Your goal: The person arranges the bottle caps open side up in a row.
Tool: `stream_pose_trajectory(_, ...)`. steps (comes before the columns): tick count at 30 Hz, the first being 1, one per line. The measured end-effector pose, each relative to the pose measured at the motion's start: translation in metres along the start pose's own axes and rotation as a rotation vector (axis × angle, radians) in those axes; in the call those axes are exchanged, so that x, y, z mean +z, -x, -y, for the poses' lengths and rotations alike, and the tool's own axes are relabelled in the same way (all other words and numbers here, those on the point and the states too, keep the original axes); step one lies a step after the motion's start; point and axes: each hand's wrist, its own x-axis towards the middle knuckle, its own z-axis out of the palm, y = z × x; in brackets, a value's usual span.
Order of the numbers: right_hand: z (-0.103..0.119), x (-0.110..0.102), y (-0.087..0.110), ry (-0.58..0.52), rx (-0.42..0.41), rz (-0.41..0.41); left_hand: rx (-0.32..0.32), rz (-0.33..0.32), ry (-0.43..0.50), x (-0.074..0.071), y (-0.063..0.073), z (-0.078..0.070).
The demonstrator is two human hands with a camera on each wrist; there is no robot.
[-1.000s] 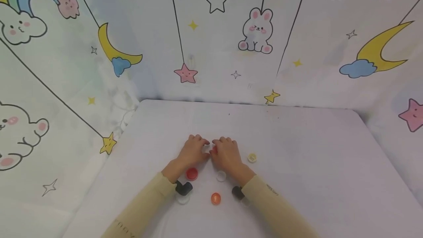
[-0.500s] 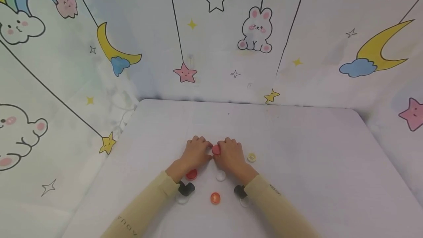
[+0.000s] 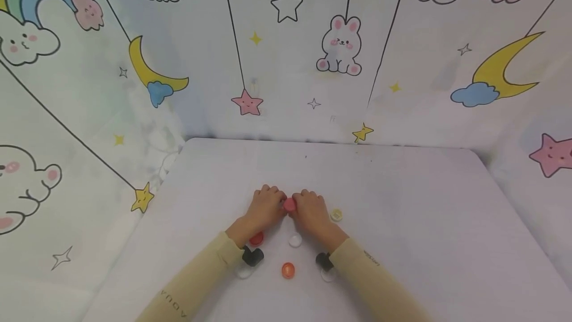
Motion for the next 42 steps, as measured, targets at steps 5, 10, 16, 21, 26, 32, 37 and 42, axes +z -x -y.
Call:
stream_pose_trajectory(5,0.000,-0.004,0.003,-0.004,-0.014,-0.025,-0.002,-0.030,0.018,-0.001,-0.001,-0.002)
stream_pose_trajectory(10,0.004,-0.015,0.006,-0.002,-0.002,-0.037,-0.004,-0.051,0.035,-0.005,-0.002,-0.006)
stream_pose_trajectory(16,0.005,-0.022,0.010,0.015,-0.001,-0.051,-0.014,-0.047,0.059,-0.010,-0.001,-0.010)
stream_pose_trajectory(21,0.001,-0.020,0.013,-0.016,-0.022,-0.080,0.002,-0.061,0.078,-0.014,0.000,-0.012)
stream_pose_trajectory(26,-0.002,-0.018,0.015,-0.082,-0.031,-0.119,0.023,-0.087,0.092,-0.015,0.001,-0.013)
stream_pose_trajectory(32,-0.004,-0.020,0.018,-0.158,-0.048,-0.198,0.006,-0.111,0.215,-0.017,0.001,-0.015)
stream_pose_trajectory(37,-0.007,-0.020,0.022,-0.197,-0.069,-0.235,-0.060,-0.093,0.362,-0.018,0.001,-0.016)
stream_pose_trajectory(42,-0.012,-0.017,0.025,-0.176,-0.153,-0.272,-0.106,-0.080,0.489,-0.019,0.001,-0.016)
